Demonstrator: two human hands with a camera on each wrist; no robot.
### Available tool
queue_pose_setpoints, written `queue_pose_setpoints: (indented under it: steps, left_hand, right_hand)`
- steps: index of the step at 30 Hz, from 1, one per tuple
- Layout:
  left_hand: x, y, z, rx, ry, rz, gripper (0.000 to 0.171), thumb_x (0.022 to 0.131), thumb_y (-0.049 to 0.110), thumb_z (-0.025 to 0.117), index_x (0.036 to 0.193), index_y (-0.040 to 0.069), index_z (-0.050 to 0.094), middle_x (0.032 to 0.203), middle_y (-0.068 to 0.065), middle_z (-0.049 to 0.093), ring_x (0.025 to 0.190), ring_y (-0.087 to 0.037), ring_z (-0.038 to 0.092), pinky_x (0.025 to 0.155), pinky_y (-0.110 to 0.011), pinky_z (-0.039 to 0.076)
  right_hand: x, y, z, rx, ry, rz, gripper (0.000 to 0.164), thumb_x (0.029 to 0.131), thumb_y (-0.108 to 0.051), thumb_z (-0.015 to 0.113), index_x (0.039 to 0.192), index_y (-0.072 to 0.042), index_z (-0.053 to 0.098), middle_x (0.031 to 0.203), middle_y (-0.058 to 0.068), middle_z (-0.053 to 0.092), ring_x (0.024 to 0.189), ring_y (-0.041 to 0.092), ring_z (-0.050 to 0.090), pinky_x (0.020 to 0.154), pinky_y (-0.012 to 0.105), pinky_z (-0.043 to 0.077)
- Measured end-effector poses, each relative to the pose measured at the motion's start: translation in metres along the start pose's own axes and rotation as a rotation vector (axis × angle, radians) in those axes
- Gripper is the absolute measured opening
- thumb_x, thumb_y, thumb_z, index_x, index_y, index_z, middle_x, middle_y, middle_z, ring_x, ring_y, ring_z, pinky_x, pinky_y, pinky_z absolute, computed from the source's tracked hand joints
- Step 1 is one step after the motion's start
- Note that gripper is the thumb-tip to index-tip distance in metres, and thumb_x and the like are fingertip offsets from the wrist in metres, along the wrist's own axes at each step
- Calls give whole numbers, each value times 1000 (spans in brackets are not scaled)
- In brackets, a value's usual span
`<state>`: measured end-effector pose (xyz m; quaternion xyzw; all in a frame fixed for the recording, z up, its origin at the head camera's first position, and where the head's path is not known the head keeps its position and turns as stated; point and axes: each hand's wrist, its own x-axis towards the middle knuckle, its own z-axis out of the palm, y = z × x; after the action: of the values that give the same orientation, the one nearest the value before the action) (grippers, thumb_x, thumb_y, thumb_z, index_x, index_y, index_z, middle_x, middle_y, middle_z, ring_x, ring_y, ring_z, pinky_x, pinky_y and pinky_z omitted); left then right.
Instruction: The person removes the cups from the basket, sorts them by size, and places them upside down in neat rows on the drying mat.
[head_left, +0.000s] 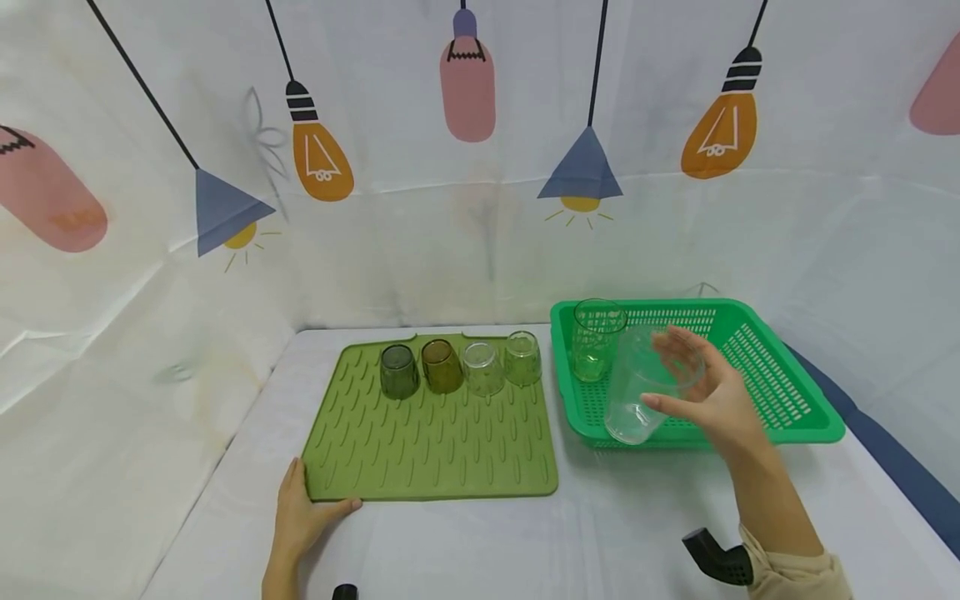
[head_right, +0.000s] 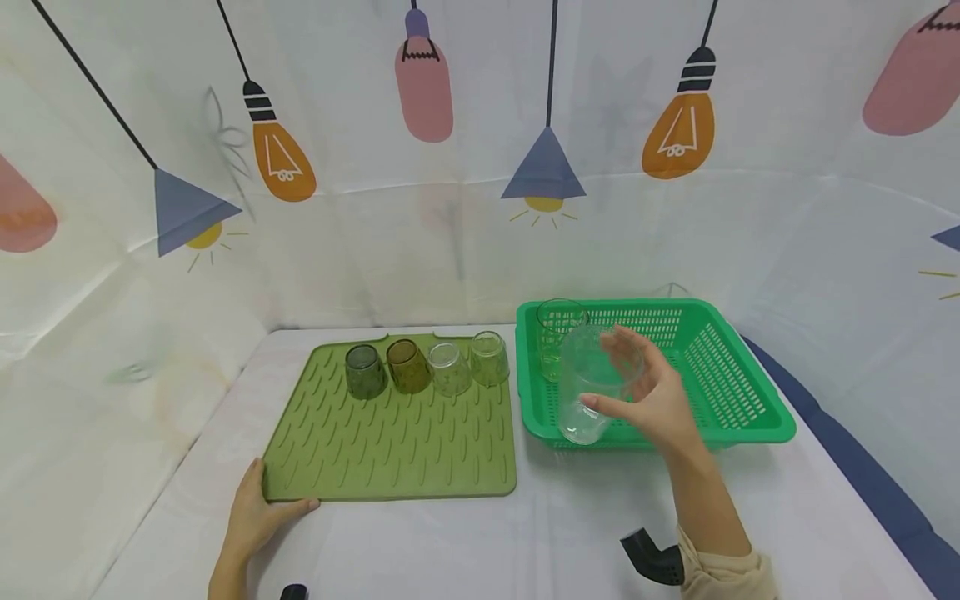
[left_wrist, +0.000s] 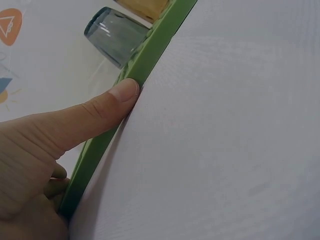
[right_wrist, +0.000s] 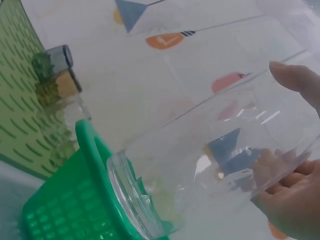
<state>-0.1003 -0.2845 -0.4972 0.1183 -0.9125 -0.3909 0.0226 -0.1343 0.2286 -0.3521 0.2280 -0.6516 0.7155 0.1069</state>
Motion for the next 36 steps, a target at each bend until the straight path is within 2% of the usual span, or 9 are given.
queue_pose_setpoints:
  steps: [7,12,16,19,23,26,29,32,36]
  left_hand:
    - [-2,3,-1,12,-3,-6,125,63,25,88,142,-18,1,146,-42,2,134,-55,6,111,-61,13]
    - [-3,6,-1,21,-20,-19,127,62,27,88,142,-18,0,146,-42,1,134,-56,4,110,-62,12]
    - [-2,11,-2,44,-30,6,128,61,31,88,141,-19,0,144,-44,3,134,-57,3,108,-66,1]
    - [-1,21,-4,53,-15,58,123,61,30,88,140,-20,7,142,-44,13,133,-55,11,105,-70,-6]
    - [-1,45,-4,26,-8,126,113,64,30,87,140,-18,18,141,-38,26,130,-52,25,108,-66,12]
    - [-1,64,-2,-55,-21,197,103,68,27,85,141,-14,25,141,-33,35,129,-49,33,106,-59,30]
    - [-1,82,1,-185,-45,284,90,70,21,84,139,-10,35,135,-28,47,126,-43,43,103,-52,37]
    - [-1,99,2,-305,-83,343,84,70,15,83,139,-4,39,132,-23,52,121,-37,50,101,-46,42]
    - [1,123,3,-394,-142,457,81,71,8,82,139,-2,40,130,-22,54,119,-35,53,98,-42,46]
  right_hand:
    - [-6,2,9,-5,-18,-21,83,70,26,63,142,0,32,134,1,50,125,7,46,95,20,46]
    - [-9,3,15,-14,-24,-58,84,67,27,64,141,7,29,134,2,51,126,8,46,98,20,43]
    - [-11,3,21,-43,-46,-74,85,67,27,64,142,4,30,135,1,50,126,8,45,99,17,42]
    - [-10,3,25,-48,-66,-86,86,67,28,63,142,3,31,136,2,50,126,8,44,100,16,40]
    - [-9,4,32,-53,-85,-85,86,67,26,65,143,1,31,137,1,49,127,8,44,98,16,42]
    - [-8,6,37,-44,-104,-93,86,68,25,65,143,1,32,137,1,49,127,8,44,96,17,44]
    - [-6,7,42,-31,-128,-113,85,67,26,65,142,3,32,137,4,49,127,9,45,95,18,46]
    - [-3,8,47,-35,-149,-131,85,67,25,66,142,2,33,137,6,49,127,11,46,94,20,47]
    - [0,10,53,-23,-166,-139,85,67,24,67,142,3,32,136,6,49,127,11,46,92,22,49]
